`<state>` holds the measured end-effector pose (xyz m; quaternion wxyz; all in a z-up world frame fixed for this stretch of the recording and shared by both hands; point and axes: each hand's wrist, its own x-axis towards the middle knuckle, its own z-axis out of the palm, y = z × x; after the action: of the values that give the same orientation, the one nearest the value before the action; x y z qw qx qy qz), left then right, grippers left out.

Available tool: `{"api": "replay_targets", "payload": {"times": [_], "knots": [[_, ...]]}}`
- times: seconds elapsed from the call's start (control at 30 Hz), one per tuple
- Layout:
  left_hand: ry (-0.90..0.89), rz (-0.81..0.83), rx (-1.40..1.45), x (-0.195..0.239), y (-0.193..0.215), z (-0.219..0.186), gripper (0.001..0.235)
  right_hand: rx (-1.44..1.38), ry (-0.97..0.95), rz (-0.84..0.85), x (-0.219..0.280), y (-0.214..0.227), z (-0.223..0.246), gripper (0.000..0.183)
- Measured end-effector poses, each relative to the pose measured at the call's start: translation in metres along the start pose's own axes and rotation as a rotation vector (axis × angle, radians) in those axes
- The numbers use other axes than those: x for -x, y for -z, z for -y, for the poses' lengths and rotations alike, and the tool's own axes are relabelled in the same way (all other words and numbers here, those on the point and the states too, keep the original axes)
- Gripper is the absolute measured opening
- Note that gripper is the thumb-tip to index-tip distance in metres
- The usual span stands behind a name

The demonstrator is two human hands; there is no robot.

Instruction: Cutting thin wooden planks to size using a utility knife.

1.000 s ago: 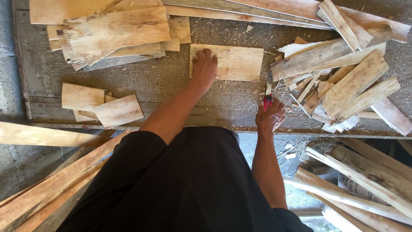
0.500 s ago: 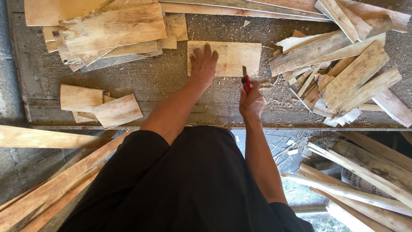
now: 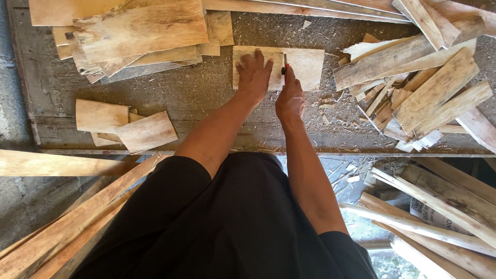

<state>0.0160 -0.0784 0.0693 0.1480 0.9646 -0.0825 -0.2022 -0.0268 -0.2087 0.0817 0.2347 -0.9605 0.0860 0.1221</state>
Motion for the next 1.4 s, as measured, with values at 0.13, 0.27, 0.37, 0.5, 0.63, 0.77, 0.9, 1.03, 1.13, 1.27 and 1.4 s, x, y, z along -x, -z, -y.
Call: {"api": "replay_targets", "payload": {"times": [0.13,0.27,0.37,0.5,0.63,0.77,0.9,1.03,1.13,1.27,1.4], "knots": [[-0.015,-0.033,-0.013,-0.003,-0.008,0.003,0.063,0.002,0.08,-0.068,0.0,-0.009,-0.003,0.065],[-0.016,0.024,-0.046,-0.002,-0.001,0.003,0.071,0.076,0.019,-0.014,-0.003,-0.005,0.008,0.068],[-0.022,0.053,-0.07,-0.003,0.0,0.004,0.077,0.121,-0.06,0.079,-0.009,0.006,0.02,0.066],[-0.033,0.045,-0.144,-0.011,-0.012,0.007,0.084,0.132,-0.101,0.148,-0.007,0.025,0.033,0.059],[-0.048,0.043,-0.139,-0.002,0.0,0.005,0.079,0.088,-0.145,0.174,0.005,0.031,0.03,0.044],[-0.048,0.032,-0.126,-0.001,0.004,0.004,0.081,0.064,-0.02,0.1,0.01,0.03,0.018,0.043],[-0.068,-0.039,-0.107,-0.004,-0.012,0.008,0.08,0.063,0.035,0.082,0.009,0.028,0.011,0.049],[-0.087,0.016,-0.138,-0.002,0.002,0.014,0.082,0.074,0.024,0.081,0.008,0.034,0.012,0.047],[-0.209,-0.15,-0.246,-0.01,-0.014,0.026,0.072,0.064,-0.024,0.131,0.01,0.041,0.015,0.045],[-0.301,0.026,-0.265,0.001,0.015,0.032,0.081,0.062,-0.011,0.138,0.005,0.046,0.015,0.049],[-0.536,0.126,-0.464,-0.001,0.014,0.043,0.092,0.078,-0.021,0.166,0.006,0.048,0.014,0.049]]}}
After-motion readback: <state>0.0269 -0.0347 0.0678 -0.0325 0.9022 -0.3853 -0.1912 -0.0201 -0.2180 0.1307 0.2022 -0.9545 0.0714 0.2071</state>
